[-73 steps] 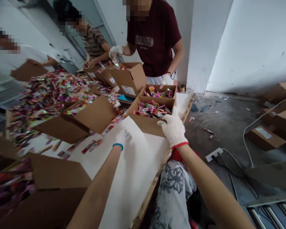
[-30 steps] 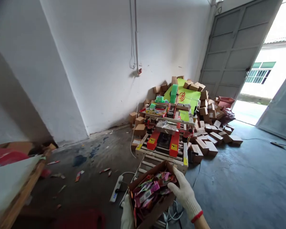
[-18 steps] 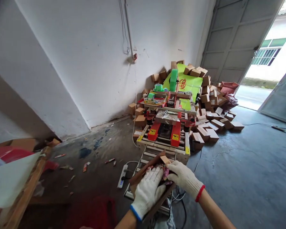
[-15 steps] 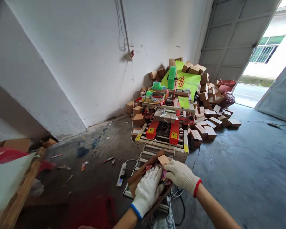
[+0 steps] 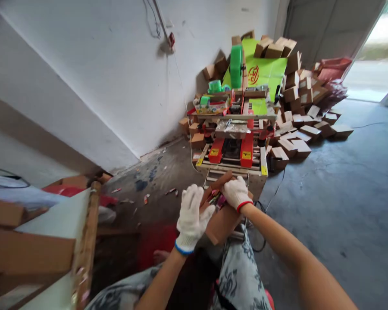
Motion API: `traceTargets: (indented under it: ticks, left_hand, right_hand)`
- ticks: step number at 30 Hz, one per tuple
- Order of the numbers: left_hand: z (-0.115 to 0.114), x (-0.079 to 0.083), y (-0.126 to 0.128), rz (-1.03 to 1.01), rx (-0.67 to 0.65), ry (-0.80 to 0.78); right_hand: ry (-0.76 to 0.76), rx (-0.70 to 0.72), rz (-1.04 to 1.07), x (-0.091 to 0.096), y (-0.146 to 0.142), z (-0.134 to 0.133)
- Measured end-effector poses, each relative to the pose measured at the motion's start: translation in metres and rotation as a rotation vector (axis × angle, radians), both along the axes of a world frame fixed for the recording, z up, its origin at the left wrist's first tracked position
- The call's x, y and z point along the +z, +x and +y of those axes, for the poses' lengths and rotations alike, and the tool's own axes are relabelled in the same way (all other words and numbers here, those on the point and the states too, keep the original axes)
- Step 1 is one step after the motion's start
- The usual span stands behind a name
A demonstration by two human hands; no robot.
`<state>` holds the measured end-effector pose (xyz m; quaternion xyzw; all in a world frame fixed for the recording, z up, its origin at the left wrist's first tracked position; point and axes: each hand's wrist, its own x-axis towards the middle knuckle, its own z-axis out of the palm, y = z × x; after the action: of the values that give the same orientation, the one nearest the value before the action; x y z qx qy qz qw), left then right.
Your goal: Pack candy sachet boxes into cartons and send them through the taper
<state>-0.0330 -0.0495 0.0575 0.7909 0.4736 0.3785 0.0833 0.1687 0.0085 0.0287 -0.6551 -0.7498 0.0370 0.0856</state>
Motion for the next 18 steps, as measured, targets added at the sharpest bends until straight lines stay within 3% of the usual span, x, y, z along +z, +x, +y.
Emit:
traceTargets:
  ticks: [3, 6, 10, 13, 15, 18]
  left_hand:
    - [0.007, -0.008, 0.000, 0.010, 0.123, -0.108]
    - [0.002, -0.023, 0.001, 0.050, -0.002, -0.248]
    - [-0.030, -0.034, 0.004, 0.239, -0.096, -0.171]
    - [-0.046, -0.032, 0.005, 0.349, -0.119, -0.149]
    - [-0.039, -0.025, 0.007, 0.351, -0.128, -0.198]
    - [-0.005, -0.012, 0.010, 0.339, -0.085, -0.369]
  right_hand:
    - [0.089, -0.096, 0.080, -0.008, 0.006, -0.005]
    - [0.180, -0.242, 0.151, -0.011, 0.011, -0.005]
    - [0.276, -0.407, 0.256, -0.010, 0.020, 0.000]
    - [0.326, -0.466, 0.329, -0.010, 0.023, 0.002]
    - [0.367, -0.501, 0.376, -0.014, 0.019, -0.005]
    - [0.431, -0.596, 0.481, -0.032, 0.006, -0.029]
